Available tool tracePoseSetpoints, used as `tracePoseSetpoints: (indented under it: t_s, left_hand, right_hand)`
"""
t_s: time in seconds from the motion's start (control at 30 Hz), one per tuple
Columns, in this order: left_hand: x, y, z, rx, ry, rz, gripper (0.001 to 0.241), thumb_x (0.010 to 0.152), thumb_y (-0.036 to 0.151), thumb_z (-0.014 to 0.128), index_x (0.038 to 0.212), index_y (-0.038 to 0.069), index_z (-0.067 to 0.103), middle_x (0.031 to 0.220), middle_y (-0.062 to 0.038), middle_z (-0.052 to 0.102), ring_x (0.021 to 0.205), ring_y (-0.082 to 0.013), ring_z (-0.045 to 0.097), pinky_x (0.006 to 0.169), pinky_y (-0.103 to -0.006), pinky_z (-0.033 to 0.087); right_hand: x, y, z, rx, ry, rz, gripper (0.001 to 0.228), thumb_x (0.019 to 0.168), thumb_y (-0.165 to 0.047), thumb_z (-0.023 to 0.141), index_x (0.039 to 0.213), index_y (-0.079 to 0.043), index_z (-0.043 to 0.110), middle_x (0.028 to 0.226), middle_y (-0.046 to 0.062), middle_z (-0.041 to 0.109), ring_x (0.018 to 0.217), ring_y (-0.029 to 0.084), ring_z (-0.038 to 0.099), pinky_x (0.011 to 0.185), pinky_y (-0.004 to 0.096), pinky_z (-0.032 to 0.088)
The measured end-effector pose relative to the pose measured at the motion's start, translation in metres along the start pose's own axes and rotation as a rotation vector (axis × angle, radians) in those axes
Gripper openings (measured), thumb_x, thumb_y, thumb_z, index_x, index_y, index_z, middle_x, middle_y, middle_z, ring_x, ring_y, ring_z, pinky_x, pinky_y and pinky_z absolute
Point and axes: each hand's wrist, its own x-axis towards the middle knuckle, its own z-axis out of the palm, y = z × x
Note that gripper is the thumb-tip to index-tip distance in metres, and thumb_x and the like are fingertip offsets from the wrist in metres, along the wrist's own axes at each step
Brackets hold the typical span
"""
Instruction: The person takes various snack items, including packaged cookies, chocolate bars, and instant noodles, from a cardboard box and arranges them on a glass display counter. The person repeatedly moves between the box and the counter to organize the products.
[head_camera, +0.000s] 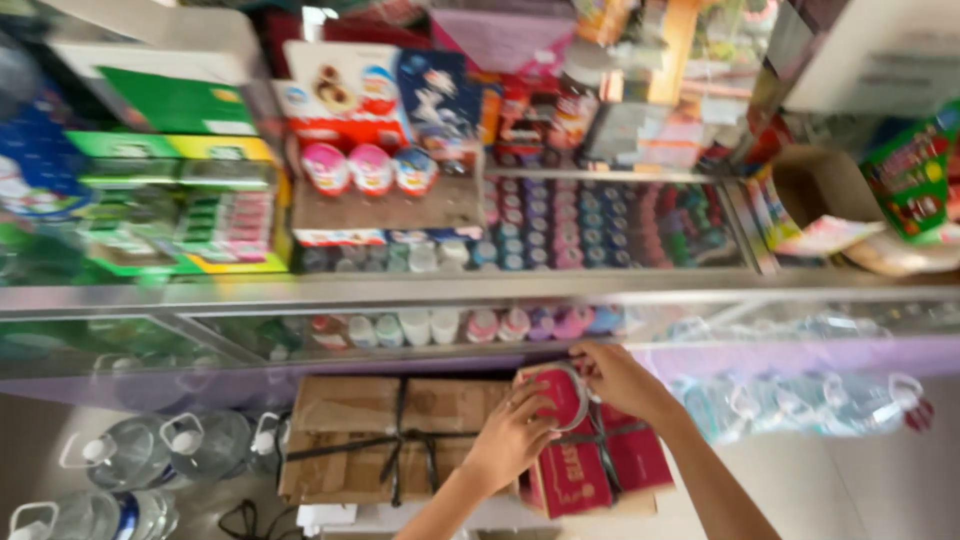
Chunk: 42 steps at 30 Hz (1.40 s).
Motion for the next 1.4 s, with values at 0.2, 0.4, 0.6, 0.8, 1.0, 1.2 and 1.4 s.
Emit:
tracePoseSetpoints:
  t_s: [0.2, 0.4, 0.6, 0.8, 1.0, 1.2, 1.4]
  left_hand:
    - [-0.065, 0.003, 0.135, -0.113, -0.189, -0.118, 0.011, 0.083, 0.009, 0.079, 0.092, 0.006, 0.074, 0.115, -0.011, 0.061, 0.136, -0.0355, 0.050, 0.121, -0.0521, 0.036]
    - [-0.092, 0.000, 0.204, -0.077, -0.259, -0.242, 0.052, 0.071, -0.006, 0.070, 0.122, 0.005, 0.071, 0.151, -0.016, 0.050, 0.150, -0.0414, 0.034, 0.120, -0.0485, 0.036]
    - [-0.064, 0.044, 0.199, 0.176, -0.071, -0.200, 0.059, 0.076, -0.002, 0.070, 0.134, 0.009, 0.068, 0.154, -0.012, 0.049, 0.148, -0.0397, 0.037, 0.120, -0.0578, 0.033]
    - [0.032, 0.106, 0.194, 0.278, 0.331, -0.426, 0.034, 0.086, 0.012, 0.074, 0.120, 0.011, 0.072, 0.140, -0.008, 0.061, 0.142, -0.0371, 0.045, 0.112, -0.0576, 0.033]
    - [0.171, 0.153, 0.136, 0.011, 0.465, -0.030, 0.016, 0.081, 0.013, 0.082, 0.087, 0.010, 0.067, 0.134, -0.010, 0.066, 0.137, -0.0346, 0.052, 0.107, -0.0525, 0.036]
    - [0.231, 0.156, 0.119, 0.018, 0.494, 0.005, 0.016, 0.081, 0.012, 0.085, 0.083, 0.009, 0.070, 0.125, -0.008, 0.068, 0.130, -0.0342, 0.057, 0.105, -0.0499, 0.040]
    - [0.276, 0.155, 0.177, -0.125, 0.372, -0.017, 0.024, 0.081, 0.016, 0.091, 0.076, 0.010, 0.068, 0.075, 0.003, 0.071, 0.064, -0.0160, 0.068, 0.080, -0.0388, 0.054]
  right_hand:
    - [-0.090, 0.143, 0.101, 0.178, 0.064, 0.238, 0.030, 0.072, 0.005, 0.070, 0.100, -0.004, 0.073, 0.078, 0.012, 0.076, 0.073, 0.022, 0.076, 0.067, 0.035, 0.059]
    - [-0.124, 0.184, 0.133, 0.238, 0.329, 0.364, 0.022, 0.078, -0.001, 0.079, 0.098, -0.001, 0.073, 0.076, 0.015, 0.073, 0.069, 0.024, 0.071, 0.065, 0.036, 0.056]
    - [-0.137, 0.202, 0.114, 0.496, 0.274, 0.238, 0.019, 0.088, -0.007, 0.076, 0.105, -0.003, 0.071, 0.089, 0.008, 0.077, 0.082, 0.018, 0.077, 0.074, 0.030, 0.061]
    - [-0.135, 0.168, -0.021, 0.501, 0.210, 0.111, 0.021, 0.091, -0.007, 0.071, 0.112, -0.006, 0.072, 0.100, 0.005, 0.078, 0.090, 0.014, 0.075, 0.077, 0.028, 0.062]
    - [-0.145, 0.102, -0.125, 0.643, 0.569, -0.069, 0.021, 0.093, 0.005, 0.065, 0.113, 0.002, 0.068, 0.108, 0.009, 0.075, 0.100, 0.016, 0.074, 0.088, 0.029, 0.060]
    - [-0.160, 0.093, -0.174, 0.798, 0.812, -0.112, 0.022, 0.096, 0.009, 0.060, 0.116, 0.006, 0.067, 0.113, 0.013, 0.070, 0.104, 0.020, 0.071, 0.092, 0.029, 0.057]
    - [-0.177, 0.146, -0.235, 0.758, 0.903, -0.186, 0.023, 0.094, 0.009, 0.062, 0.117, 0.006, 0.065, 0.114, 0.012, 0.069, 0.104, 0.019, 0.071, 0.093, 0.029, 0.057]
